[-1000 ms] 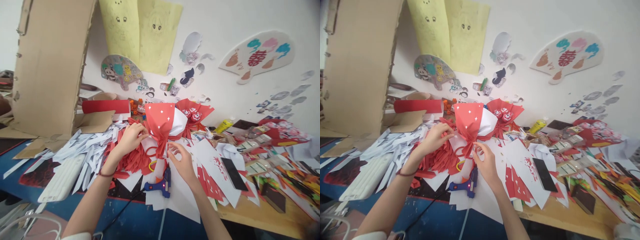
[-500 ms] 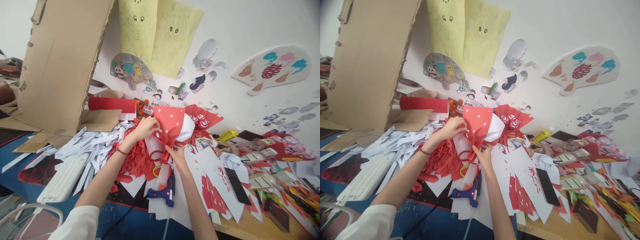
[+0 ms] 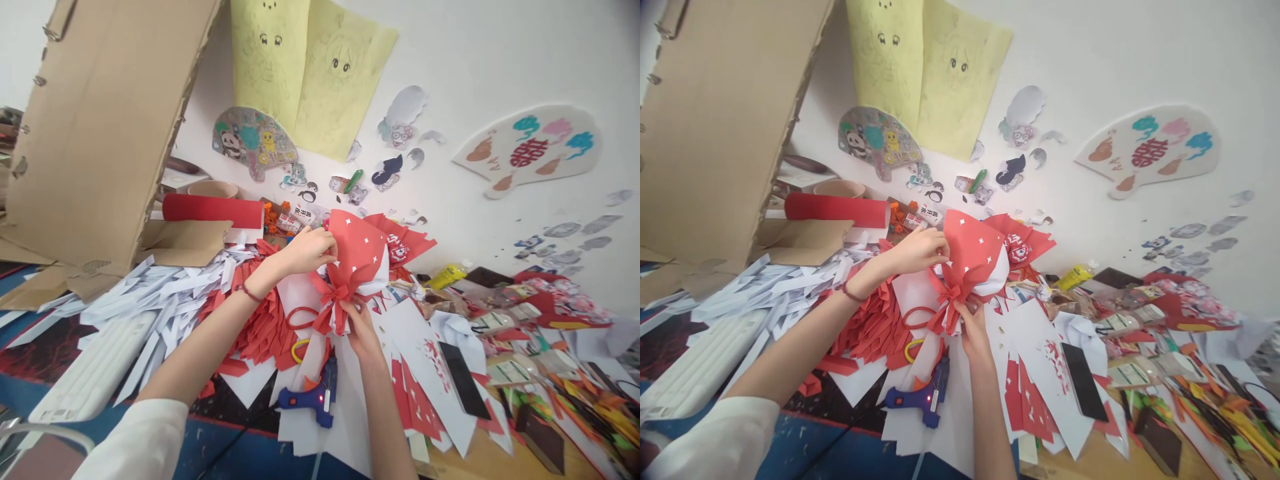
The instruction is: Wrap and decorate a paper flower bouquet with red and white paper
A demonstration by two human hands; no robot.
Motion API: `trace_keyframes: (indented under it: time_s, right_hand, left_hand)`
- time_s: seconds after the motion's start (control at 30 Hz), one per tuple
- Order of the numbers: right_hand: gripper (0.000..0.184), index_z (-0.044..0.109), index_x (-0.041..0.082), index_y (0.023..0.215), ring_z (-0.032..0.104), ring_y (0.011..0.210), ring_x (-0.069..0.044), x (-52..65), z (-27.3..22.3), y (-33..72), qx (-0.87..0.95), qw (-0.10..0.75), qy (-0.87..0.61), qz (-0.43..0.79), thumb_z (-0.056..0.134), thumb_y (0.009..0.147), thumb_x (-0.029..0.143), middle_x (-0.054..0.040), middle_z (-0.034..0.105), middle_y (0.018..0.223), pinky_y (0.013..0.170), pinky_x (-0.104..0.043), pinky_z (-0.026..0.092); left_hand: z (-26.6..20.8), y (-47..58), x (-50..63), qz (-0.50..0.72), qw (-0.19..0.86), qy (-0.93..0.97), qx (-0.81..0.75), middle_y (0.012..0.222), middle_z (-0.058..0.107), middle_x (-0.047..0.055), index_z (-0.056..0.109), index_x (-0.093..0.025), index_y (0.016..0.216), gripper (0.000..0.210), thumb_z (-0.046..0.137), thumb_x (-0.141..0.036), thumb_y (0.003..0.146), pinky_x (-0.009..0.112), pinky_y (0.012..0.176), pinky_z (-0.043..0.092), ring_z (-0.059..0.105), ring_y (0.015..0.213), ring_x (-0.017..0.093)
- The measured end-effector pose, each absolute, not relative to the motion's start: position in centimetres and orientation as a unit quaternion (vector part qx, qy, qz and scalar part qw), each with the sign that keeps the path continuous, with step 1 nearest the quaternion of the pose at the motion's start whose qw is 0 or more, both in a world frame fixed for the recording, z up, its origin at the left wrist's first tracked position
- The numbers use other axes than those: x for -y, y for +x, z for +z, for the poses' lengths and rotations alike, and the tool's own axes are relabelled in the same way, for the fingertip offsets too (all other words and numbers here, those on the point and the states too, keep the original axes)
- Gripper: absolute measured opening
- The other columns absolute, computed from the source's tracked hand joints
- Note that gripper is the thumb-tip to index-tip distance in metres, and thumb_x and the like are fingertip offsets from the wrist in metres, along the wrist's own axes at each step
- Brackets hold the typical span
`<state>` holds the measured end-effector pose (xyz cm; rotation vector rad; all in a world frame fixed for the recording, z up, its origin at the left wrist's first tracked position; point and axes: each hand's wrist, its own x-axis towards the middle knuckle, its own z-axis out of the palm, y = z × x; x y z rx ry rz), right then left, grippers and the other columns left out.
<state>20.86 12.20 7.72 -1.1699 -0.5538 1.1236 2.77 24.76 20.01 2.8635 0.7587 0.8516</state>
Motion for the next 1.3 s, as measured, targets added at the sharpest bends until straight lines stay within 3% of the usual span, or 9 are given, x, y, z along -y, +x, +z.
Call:
trace_keyframes:
  time_s: [0.33, 0.63, 1.07, 1.3]
  right_hand:
    - [0.052, 0.058, 0.024, 0.104, 0.069, 0.097, -0.020, -11.9, 7.6, 21.9, 0.256, 0.650, -0.515, 0.497, 0.085, 0.061, 0.033, 0.0004, 0.069, 0.099, 0.079, -0.031, 0.057]
    - [0.048, 0.060, 0.024, 0.103, 0.066, 0.107, -0.023, -11.5, 7.9, 22.4, 0.248, 0.652, -0.493, 0.519, 0.086, 0.063, 0.031, -0.0015, 0.070, 0.104, 0.084, -0.033, 0.057]
    - [0.052, 0.059, 0.024, 0.103, 0.069, 0.097, -0.020, -11.6, 8.0, 22.6, 0.226, 0.667, -0.479, 0.524, 0.089, 0.061, 0.030, 0.0000, 0.070, 0.099, 0.080, -0.031, 0.056]
    - [0.049, 0.058, 0.025, 0.100, 0.068, 0.099, -0.021, -12.0, 7.3, 22.8, 0.248, 0.665, -0.483, 0.512, 0.088, 0.062, 0.033, 0.0000, 0.069, 0.101, 0.083, -0.031, 0.056]
  left_hand:
    - [21.4, 5.7, -24.2, 0.240, -0.093, 0.947, -0.191, 0.084, 0.064, 0.006, 0.060, -0.017, 0.076, 0.016, 0.052, -0.012, 0.090, 0.037, 0.073, 0.028, 0.057, 0.086, 0.022]
    - [21.8, 6.5, -23.6, 0.220, -0.142, 0.950, -0.172, 0.081, 0.063, 0.007, 0.060, -0.016, 0.077, 0.021, 0.048, -0.005, 0.090, 0.038, 0.072, 0.027, 0.056, 0.082, 0.022]
    - [21.4, 6.5, -22.5, 0.209, -0.121, 0.956, -0.167, 0.081, 0.062, 0.006, 0.060, -0.017, 0.077, 0.020, 0.050, -0.013, 0.094, 0.036, 0.072, 0.027, 0.056, 0.081, 0.021]
    - [23.8, 4.2, -23.7, 0.247, -0.092, 0.936, -0.235, 0.086, 0.064, 0.004, 0.060, -0.018, 0.083, 0.015, 0.052, -0.020, 0.095, 0.037, 0.074, 0.028, 0.055, 0.081, 0.021]
